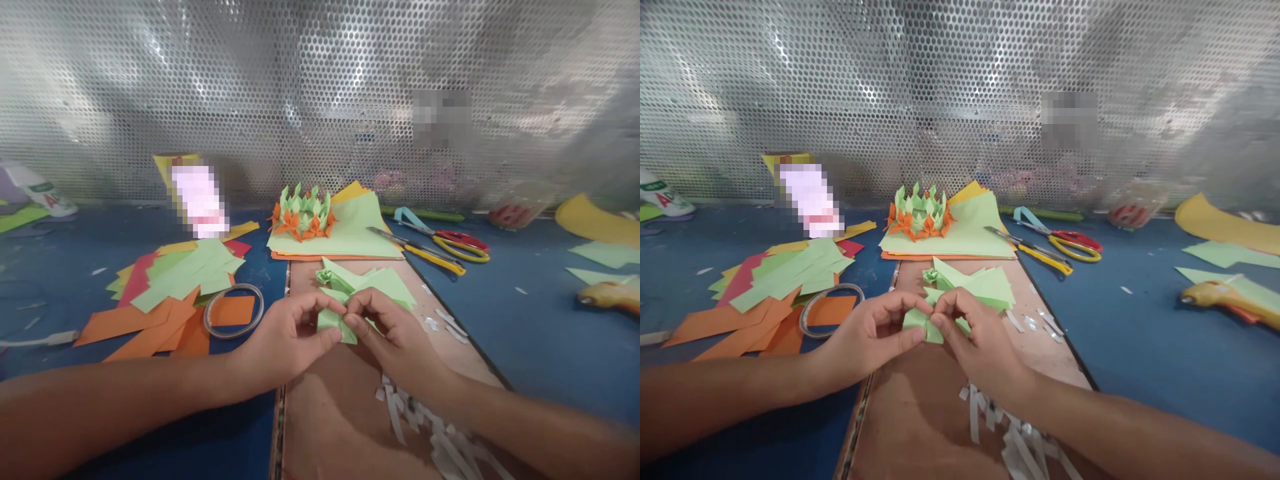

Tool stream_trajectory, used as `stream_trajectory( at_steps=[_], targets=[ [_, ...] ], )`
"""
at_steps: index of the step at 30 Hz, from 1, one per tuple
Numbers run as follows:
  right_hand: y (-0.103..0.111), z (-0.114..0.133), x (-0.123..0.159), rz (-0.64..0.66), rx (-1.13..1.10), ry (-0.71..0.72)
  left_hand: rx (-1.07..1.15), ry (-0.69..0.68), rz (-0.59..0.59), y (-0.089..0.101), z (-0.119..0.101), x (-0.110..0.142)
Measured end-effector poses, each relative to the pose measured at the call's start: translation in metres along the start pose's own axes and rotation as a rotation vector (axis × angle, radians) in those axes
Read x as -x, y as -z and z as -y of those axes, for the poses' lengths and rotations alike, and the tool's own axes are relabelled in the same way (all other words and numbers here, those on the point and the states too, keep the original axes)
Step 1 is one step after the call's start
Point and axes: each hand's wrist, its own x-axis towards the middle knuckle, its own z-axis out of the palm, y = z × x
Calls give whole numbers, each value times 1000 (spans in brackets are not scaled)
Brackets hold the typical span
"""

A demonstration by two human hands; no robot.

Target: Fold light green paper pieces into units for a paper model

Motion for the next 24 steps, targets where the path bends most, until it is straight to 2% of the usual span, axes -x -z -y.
stream_trajectory(
  at_steps=[6, 12, 24],
  targets=[
    [-3, 0, 1, -18, -48, 46, 13, -24, -15, -1, 4, -2],
    [-3, 1, 0, -11, -46, 57, 49, 35, -3, 0, -1, -2],
    [4, 1, 2, 74, -73, 77, 114, 5, -56, 4, 2, -5]
  ],
)
